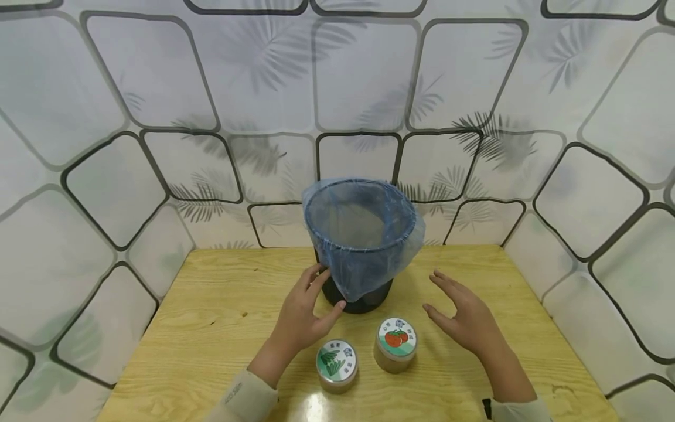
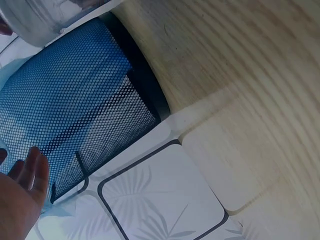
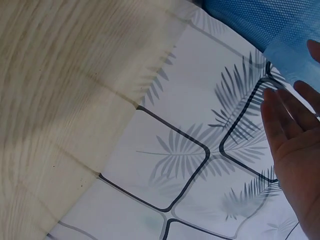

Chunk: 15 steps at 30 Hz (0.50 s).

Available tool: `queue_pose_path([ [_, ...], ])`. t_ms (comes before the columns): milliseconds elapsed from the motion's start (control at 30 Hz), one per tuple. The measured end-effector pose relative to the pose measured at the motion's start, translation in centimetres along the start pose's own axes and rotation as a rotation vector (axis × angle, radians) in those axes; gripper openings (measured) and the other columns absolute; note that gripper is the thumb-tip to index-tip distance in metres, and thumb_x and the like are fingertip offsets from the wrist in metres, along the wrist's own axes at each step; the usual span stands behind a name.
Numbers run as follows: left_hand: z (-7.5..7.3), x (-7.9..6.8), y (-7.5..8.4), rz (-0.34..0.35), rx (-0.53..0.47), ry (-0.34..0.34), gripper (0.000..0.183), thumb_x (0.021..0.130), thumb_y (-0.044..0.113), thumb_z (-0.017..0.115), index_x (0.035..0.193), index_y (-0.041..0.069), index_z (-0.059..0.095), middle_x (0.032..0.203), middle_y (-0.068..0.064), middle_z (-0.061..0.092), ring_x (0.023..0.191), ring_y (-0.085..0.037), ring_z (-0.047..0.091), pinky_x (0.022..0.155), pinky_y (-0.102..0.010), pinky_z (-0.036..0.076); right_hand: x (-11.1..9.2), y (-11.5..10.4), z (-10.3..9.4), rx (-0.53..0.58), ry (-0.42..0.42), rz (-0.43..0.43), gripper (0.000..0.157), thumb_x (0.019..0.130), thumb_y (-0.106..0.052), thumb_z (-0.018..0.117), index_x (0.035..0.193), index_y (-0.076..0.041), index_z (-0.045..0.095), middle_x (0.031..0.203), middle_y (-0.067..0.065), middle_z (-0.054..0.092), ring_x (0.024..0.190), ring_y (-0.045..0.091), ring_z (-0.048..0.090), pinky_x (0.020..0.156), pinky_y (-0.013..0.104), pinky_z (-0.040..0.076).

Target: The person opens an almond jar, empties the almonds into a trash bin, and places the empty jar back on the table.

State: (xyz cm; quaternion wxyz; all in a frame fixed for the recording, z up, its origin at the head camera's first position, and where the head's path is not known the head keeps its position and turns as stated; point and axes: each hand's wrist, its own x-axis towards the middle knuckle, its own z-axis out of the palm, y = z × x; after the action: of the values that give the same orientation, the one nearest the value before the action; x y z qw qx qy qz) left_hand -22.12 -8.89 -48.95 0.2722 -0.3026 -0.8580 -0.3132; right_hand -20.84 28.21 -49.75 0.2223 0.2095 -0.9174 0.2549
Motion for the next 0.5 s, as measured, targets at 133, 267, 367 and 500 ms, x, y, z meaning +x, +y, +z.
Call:
queue_pose_path([
  [133, 0.25, -0.19, 0.14, 0.031, -0.014, -0.027, 0.059, 0.095, 0.032, 0.08, 0.144, 0.004, 0.061, 0.146, -0.012, 0.059, 0.127, -0.029, 0.066, 0.1, -0.045, 0.06, -0.21, 0.03, 0.02, 0.02, -0.062, 0.031, 0.062, 0.089, -0.022, 0.087, 0.144, -0.003, 0.064, 0.142, 0.019, 0.068, 0.127, 0.043, 0.067, 0.099, 0.061, 0.058],
  [267, 0.27, -0.13, 0.17, 0.063, -0.012, -0.059, 0.051, 0.096, 0.032, 0.079, 0.137, 0.005, 0.066, 0.139, -0.009, 0.064, 0.12, -0.025, 0.07, 0.098, -0.042, 0.061, -0.42, -0.1, 0.08, 0.047, -0.122, 0.066, 0.057, 0.092, -0.024, 0.085, 0.141, -0.004, 0.066, 0.139, 0.018, 0.07, 0.127, 0.042, 0.067, 0.101, 0.061, 0.057],
  [367, 0.32, -0.06, 0.23, 0.077, -0.016, -0.076, 0.048, 0.096, 0.032, 0.079, 0.135, 0.006, 0.067, 0.137, -0.007, 0.065, 0.118, -0.023, 0.07, 0.097, -0.041, 0.061, -0.59, -0.09, 0.06, 0.057, -0.151, 0.074, 0.056, 0.091, -0.023, 0.086, 0.14, -0.003, 0.067, 0.137, 0.017, 0.071, 0.127, 0.042, 0.067, 0.102, 0.061, 0.057],
  [500, 0.55, -0.07, 0.44, 0.1, -0.035, -0.099, 0.048, 0.095, 0.03, 0.08, 0.136, 0.009, 0.067, 0.135, -0.005, 0.066, 0.119, -0.02, 0.069, 0.097, -0.039, 0.061, -0.97, -0.01, -0.15, 0.069, -0.204, 0.098, 0.058, 0.09, -0.023, 0.087, 0.142, -0.004, 0.066, 0.138, 0.017, 0.07, 0.128, 0.043, 0.066, 0.103, 0.062, 0.055],
])
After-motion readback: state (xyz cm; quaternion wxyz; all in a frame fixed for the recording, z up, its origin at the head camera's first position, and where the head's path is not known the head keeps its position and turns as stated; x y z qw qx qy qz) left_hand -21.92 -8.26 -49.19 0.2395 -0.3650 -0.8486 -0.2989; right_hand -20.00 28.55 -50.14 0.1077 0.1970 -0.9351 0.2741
